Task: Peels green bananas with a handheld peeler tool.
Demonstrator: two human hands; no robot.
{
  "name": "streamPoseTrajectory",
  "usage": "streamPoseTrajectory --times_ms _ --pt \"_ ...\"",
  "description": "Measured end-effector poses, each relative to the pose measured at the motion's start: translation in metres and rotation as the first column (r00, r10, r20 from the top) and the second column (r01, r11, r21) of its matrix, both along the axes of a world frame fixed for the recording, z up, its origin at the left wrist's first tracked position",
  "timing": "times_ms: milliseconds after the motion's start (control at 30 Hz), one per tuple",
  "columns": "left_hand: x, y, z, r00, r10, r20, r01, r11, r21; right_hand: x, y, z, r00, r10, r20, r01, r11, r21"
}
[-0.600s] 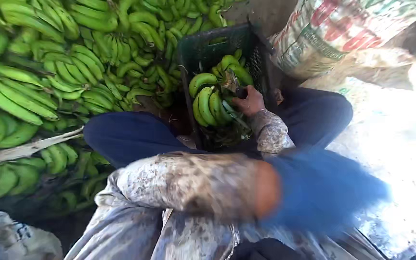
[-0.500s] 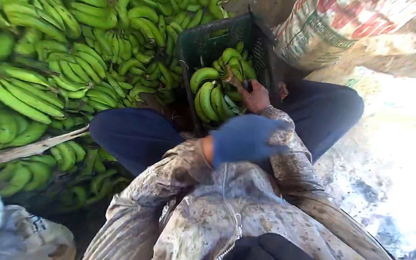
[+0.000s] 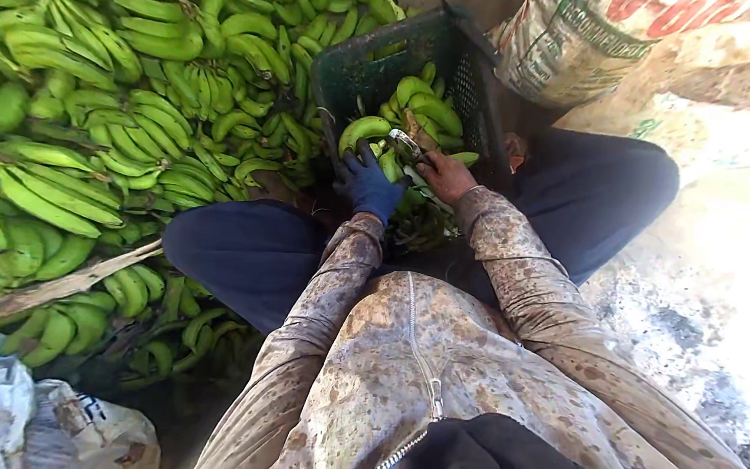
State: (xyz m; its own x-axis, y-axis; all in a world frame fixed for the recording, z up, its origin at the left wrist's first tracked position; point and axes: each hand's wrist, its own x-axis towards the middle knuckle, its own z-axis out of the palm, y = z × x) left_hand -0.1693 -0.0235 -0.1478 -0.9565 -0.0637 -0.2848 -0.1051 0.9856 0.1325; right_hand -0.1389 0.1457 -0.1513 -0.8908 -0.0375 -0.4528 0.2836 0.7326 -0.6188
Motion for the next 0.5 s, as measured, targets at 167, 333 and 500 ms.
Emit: streamPoseTrajectory --times_ms 167,333,500 --pt "-0.005 -0.001 0.005 0.999 0.012 0.053 -0.012 1.000 0.002 0.006 0.001 -0.031 0.999 -0.006 -0.034 0.002 0.993 -0.120" --pt "-0.005 -0.001 0.000 0.999 -0.003 0.049 0.004 1.000 -0.018 0.000 -0.001 -0.046 0.999 0.046 -0.028 -0.049 0.990 -0.133" --pt "-0.005 -0.001 -0.001 0.999 -0.004 0.039 0.005 0.999 -0.031 -0.019 -0.026 -0.054 0.998 0.061 -0.019 -0.062 0.996 -0.057"
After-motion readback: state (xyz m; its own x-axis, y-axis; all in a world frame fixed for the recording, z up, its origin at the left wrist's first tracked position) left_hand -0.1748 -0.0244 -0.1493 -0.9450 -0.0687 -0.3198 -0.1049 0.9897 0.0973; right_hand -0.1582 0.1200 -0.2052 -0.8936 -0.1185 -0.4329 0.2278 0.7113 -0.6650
